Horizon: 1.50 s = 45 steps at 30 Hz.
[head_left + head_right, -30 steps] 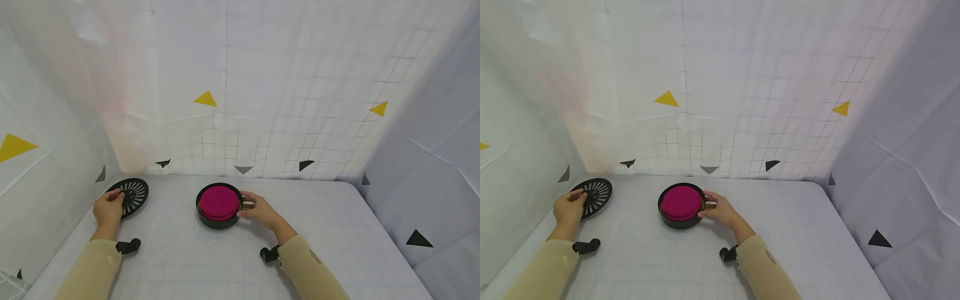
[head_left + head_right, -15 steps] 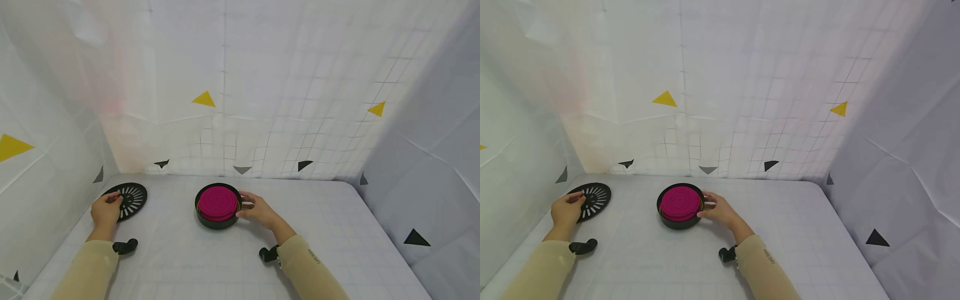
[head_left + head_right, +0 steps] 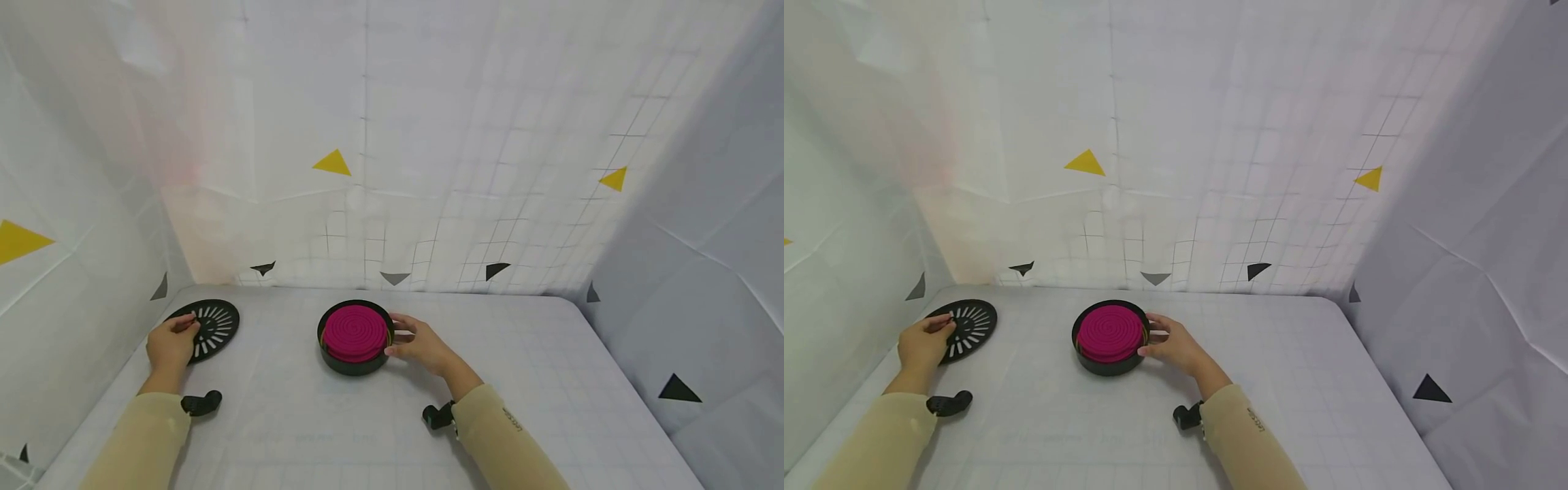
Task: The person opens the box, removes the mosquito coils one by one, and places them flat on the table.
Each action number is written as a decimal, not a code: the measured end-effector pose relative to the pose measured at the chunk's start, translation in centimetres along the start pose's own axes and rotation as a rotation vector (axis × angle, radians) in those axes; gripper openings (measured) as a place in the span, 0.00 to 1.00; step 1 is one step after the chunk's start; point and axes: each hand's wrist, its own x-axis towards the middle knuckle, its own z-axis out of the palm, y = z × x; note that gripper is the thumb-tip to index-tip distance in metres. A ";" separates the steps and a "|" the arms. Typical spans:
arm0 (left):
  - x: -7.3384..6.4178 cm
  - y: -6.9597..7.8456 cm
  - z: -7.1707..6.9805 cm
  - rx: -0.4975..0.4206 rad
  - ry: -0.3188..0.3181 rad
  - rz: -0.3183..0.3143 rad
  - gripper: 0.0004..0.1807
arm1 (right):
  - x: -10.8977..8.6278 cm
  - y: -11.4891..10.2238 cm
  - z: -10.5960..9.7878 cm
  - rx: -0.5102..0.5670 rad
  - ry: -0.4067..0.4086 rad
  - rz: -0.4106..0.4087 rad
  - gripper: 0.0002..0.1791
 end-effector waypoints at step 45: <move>-3.3 3.5 -0.3 -0.053 0.063 0.211 0.16 | 0.0 0.0 -0.1 0.021 -0.010 0.004 0.46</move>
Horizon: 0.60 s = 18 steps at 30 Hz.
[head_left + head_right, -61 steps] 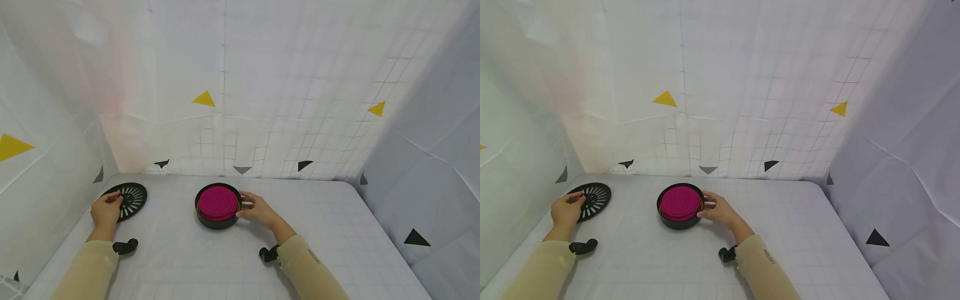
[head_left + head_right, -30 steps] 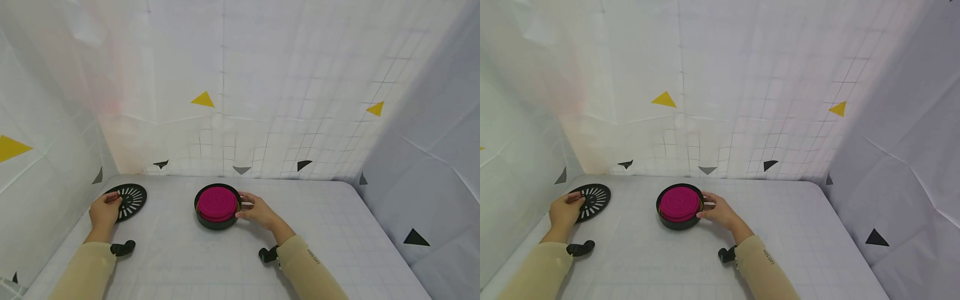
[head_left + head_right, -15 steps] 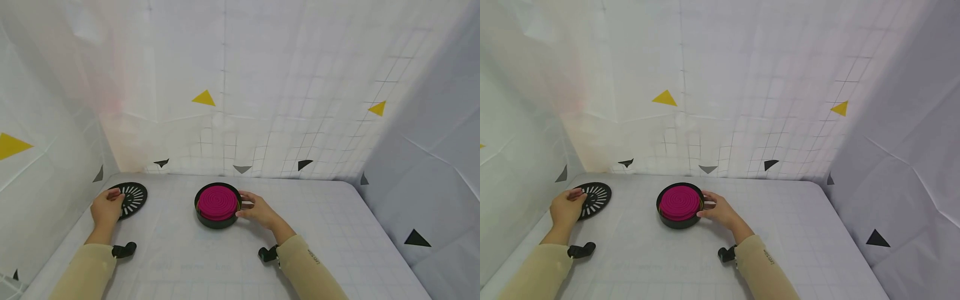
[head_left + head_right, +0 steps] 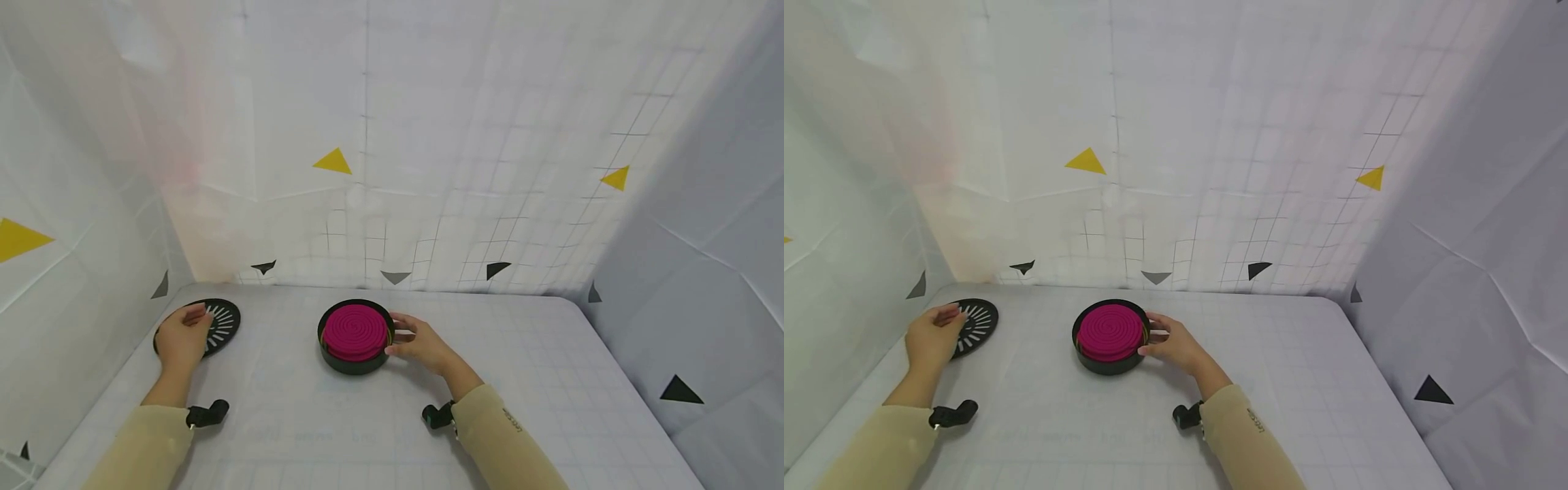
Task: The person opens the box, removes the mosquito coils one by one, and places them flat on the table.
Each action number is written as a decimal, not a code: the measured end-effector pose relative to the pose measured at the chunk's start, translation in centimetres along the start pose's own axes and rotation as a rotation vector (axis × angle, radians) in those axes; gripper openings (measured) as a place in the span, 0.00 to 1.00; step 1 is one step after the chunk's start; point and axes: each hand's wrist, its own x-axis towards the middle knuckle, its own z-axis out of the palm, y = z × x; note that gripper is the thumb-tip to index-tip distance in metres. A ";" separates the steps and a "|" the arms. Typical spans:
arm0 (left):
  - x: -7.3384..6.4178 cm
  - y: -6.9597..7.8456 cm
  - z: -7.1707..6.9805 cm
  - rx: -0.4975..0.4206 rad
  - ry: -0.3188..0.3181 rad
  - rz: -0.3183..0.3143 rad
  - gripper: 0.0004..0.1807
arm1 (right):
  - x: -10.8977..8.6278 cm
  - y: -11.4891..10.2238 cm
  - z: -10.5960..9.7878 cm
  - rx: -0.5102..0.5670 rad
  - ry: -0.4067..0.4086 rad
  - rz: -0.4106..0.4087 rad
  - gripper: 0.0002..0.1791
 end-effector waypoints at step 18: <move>-3.3 4.1 1.9 -0.067 -0.119 0.070 0.18 | 0.0 0.3 0.0 0.000 -0.009 -0.011 0.46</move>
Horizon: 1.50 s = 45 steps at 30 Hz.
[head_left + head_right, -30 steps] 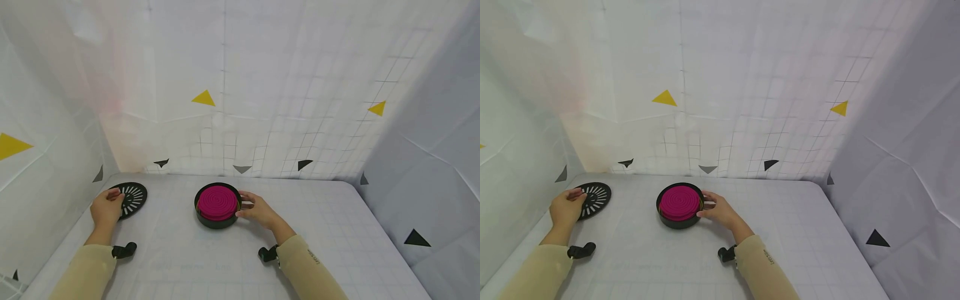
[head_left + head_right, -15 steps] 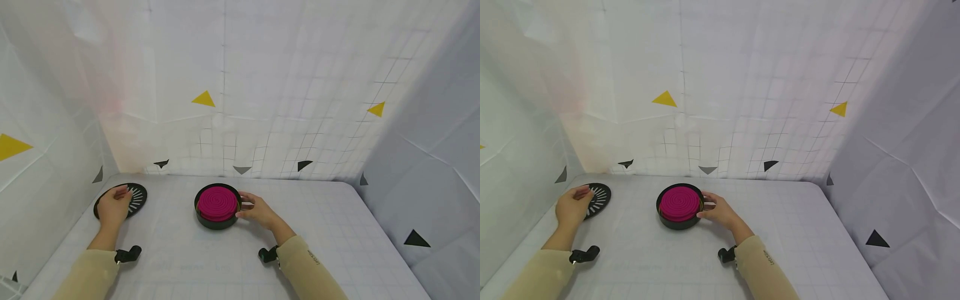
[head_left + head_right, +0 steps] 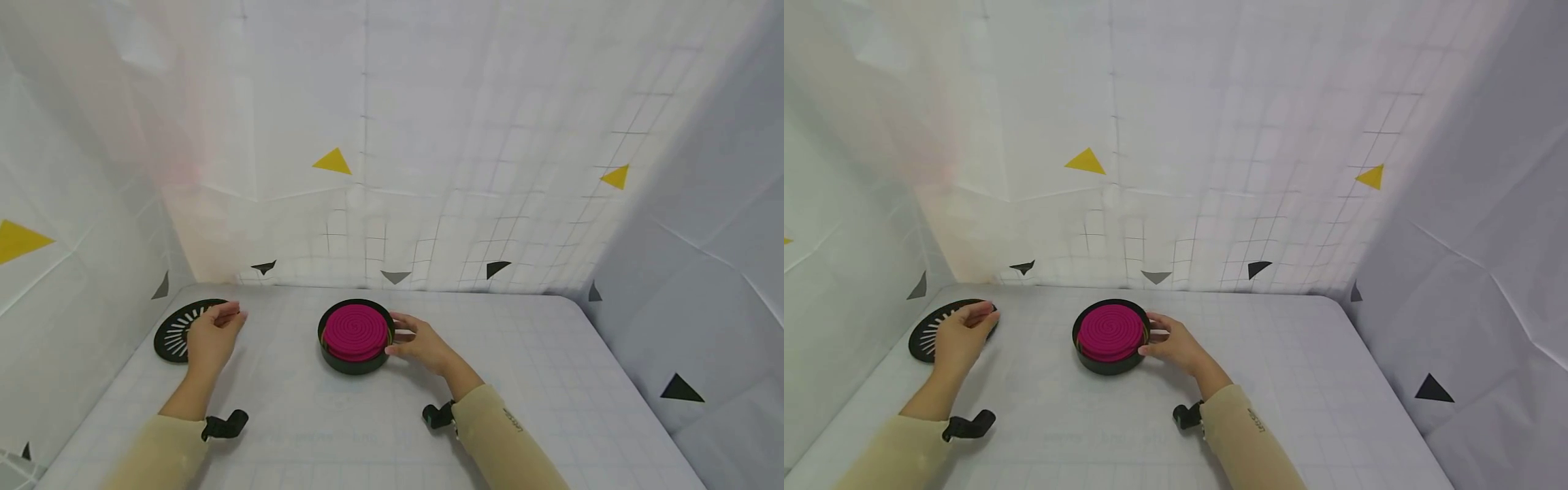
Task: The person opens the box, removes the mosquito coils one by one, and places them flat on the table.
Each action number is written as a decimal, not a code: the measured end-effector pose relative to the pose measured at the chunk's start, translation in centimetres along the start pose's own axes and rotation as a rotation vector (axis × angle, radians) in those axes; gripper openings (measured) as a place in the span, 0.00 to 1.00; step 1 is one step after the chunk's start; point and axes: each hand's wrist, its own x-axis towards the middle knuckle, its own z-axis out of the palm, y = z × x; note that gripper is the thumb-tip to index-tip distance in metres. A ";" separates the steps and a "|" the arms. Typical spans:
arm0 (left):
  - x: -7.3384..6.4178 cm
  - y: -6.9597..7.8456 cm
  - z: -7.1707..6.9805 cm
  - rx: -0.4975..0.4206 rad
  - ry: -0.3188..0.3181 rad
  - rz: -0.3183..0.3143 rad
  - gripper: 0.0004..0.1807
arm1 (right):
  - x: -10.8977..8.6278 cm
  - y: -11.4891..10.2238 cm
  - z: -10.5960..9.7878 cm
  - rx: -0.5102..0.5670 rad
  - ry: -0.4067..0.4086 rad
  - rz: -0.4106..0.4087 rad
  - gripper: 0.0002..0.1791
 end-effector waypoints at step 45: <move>-3.4 5.3 9.0 -0.199 -0.347 0.078 0.20 | -0.2 -0.6 0.0 -0.001 0.012 0.004 0.45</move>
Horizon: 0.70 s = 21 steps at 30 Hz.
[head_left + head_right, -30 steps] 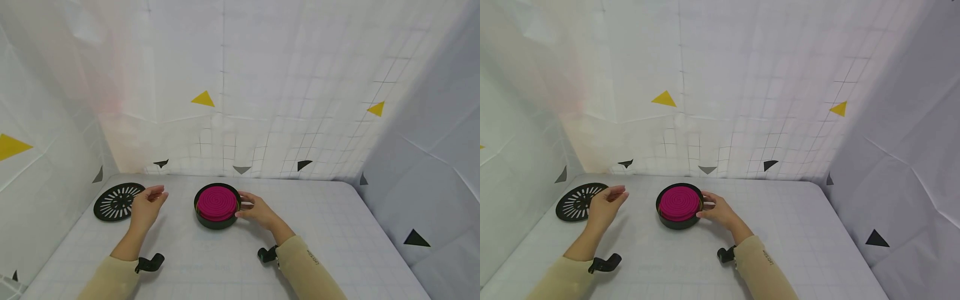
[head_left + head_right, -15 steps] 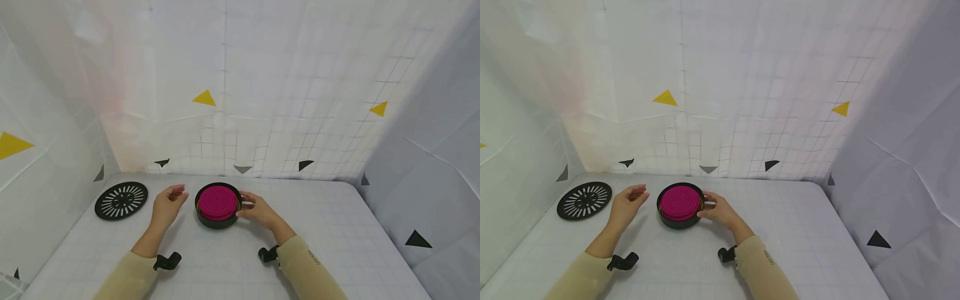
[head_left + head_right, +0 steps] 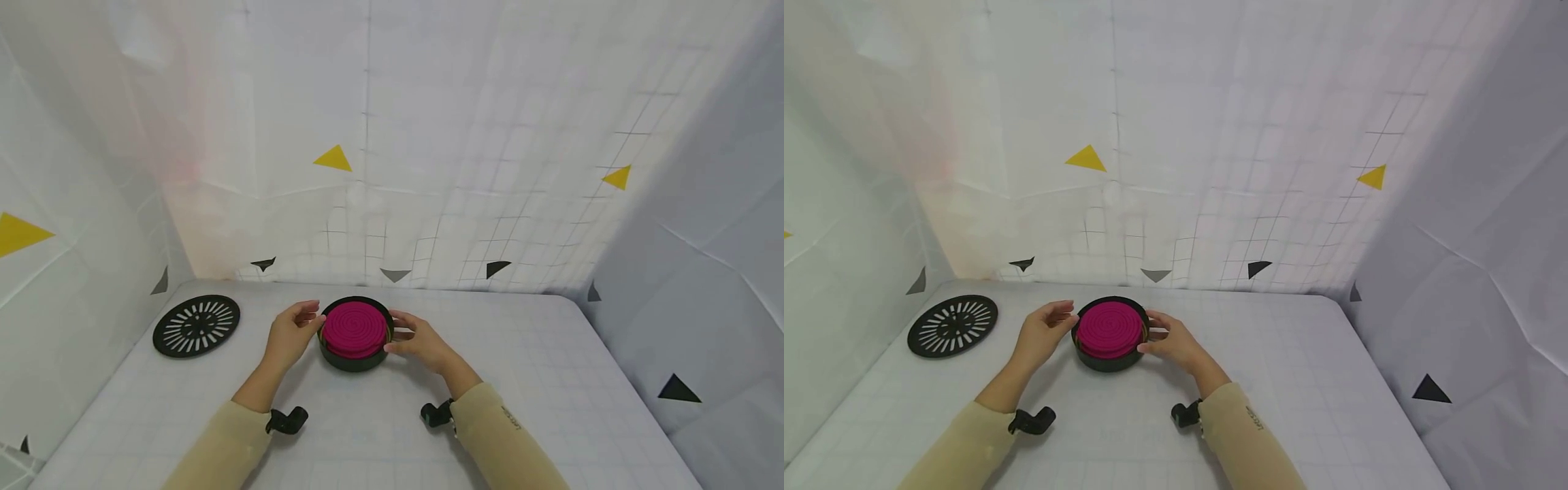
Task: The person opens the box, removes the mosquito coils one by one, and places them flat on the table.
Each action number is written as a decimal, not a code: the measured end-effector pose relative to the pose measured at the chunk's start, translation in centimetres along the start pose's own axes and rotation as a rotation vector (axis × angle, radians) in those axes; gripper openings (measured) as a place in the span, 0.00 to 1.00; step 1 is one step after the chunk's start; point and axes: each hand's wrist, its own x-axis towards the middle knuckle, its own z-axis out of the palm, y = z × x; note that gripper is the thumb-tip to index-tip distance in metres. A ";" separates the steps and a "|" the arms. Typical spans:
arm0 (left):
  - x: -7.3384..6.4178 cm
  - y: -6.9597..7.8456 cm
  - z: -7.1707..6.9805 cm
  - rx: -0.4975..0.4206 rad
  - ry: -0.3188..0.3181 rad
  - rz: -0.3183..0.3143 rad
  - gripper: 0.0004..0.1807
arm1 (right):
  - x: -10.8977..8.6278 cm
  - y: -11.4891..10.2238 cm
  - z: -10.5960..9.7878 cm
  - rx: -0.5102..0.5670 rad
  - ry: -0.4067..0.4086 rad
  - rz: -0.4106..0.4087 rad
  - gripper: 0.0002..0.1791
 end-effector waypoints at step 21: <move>1.4 1.1 2.3 0.128 -0.052 0.027 0.23 | 0.3 0.3 0.1 0.011 0.008 0.019 0.46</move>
